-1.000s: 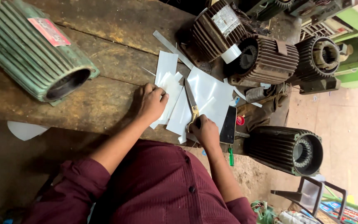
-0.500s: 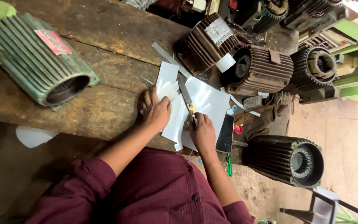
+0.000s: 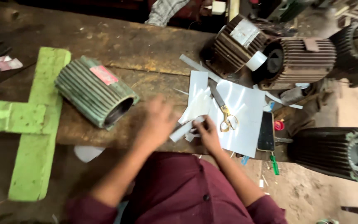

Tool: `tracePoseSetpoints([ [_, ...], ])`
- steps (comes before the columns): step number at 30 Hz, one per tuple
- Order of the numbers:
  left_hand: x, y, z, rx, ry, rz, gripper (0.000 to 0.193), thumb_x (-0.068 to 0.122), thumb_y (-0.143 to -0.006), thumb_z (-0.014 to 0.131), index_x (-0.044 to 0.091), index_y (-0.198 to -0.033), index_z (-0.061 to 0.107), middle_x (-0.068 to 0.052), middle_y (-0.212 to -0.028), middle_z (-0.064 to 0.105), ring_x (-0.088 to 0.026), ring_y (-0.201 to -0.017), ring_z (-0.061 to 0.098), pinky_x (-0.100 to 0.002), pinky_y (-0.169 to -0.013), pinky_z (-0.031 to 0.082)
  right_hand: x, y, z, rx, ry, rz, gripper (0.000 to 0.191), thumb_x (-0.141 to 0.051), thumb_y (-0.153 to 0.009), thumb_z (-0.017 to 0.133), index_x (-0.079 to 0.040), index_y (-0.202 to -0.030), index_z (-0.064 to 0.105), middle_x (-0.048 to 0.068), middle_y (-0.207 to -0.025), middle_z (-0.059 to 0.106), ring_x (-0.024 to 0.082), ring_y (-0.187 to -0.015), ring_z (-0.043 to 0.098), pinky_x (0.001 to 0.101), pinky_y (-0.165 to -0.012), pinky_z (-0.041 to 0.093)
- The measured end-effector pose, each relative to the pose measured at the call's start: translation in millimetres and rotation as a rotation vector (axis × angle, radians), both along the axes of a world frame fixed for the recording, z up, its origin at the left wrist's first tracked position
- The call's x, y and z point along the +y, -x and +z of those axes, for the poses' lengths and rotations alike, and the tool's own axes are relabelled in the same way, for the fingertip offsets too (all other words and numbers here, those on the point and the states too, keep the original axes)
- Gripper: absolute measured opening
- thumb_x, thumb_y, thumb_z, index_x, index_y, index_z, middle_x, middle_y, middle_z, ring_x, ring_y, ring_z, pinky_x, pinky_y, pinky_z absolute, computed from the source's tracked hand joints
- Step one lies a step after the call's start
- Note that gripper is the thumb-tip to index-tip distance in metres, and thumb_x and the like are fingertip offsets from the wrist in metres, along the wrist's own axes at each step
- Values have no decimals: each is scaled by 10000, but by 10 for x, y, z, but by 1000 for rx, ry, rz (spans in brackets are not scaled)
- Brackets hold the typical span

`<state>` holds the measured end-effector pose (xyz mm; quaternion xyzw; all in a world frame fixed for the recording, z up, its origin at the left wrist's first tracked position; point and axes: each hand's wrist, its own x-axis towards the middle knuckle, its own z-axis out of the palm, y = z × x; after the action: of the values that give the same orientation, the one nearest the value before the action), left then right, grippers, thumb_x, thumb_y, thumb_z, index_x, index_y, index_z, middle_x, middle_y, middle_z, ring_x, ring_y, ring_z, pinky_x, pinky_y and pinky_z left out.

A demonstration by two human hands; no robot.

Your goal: The person cuts a white flexible insulation sheet into narrow strips using scissors, then picks up the cut strips one at a time and works them into the slots of green electric motor stator housings on the workbench, pressing each strip into place by hand.

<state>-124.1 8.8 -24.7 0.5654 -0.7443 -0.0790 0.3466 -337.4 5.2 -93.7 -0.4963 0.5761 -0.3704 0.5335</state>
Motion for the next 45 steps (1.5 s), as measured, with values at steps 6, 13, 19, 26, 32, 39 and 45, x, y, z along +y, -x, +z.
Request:
tracePoseSetpoints([
  [6,-446,-2483,407,-160,146,407,321,274,-1068,735,30,-1251,636,-276,-1341,602,-479,-1349,501,-586,-1129,366,14,-1150,198,119,171,-43,168,-136,-990,626,-24,-1114,606,69,-1075,759,139,-756,618,297,-696,526],
  [13,-663,-3592,336,444,-353,226,407,400,-1136,551,30,-1265,664,-215,-1045,680,-346,-1008,635,-417,-907,485,-331,-1787,273,305,383,-152,150,-137,-1016,640,-26,-1114,618,133,-990,753,176,-854,674,323,-788,545],
  [19,-399,-3843,270,325,-318,369,460,464,-1120,493,79,-1266,697,-236,-1107,702,-426,-1037,650,-488,-885,495,107,-2000,270,209,269,-221,203,-135,-996,641,-51,-1169,579,116,-939,722,148,-814,703,306,-728,582],
  [26,58,-3724,31,424,-282,452,457,469,-1090,458,113,-1294,659,-217,-1169,707,-442,-1087,664,-514,-897,511,776,-1997,323,194,56,-277,363,-121,-1000,631,-96,-1362,615,66,-844,657,112,-759,602,278,-687,515],
  [32,124,-3436,125,-22,53,491,490,379,-1033,552,4,-1348,583,-265,-1223,657,-455,-1126,595,-511,-939,447,609,-2089,739,244,204,-124,212,-67,-998,619,-53,-1188,712,52,-921,664,126,-756,680,277,-686,565],
  [39,487,-1725,244,517,-278,-477,227,145,-897,772,64,-1102,720,-108,-1052,701,-284,-1021,691,-389,-897,547,827,-1892,1276,461,491,1,150,-18,-881,753,3,-1017,693,74,-904,750,135,-826,759,273,-720,598],
  [45,876,-1079,443,670,-276,-478,160,79,-889,738,45,-1045,743,-107,-1003,751,-266,-959,751,-360,-828,587,1290,-1357,1647,493,442,-33,108,-54,-871,795,-7,-928,716,65,-851,765,142,-741,757,277,-670,593],
])
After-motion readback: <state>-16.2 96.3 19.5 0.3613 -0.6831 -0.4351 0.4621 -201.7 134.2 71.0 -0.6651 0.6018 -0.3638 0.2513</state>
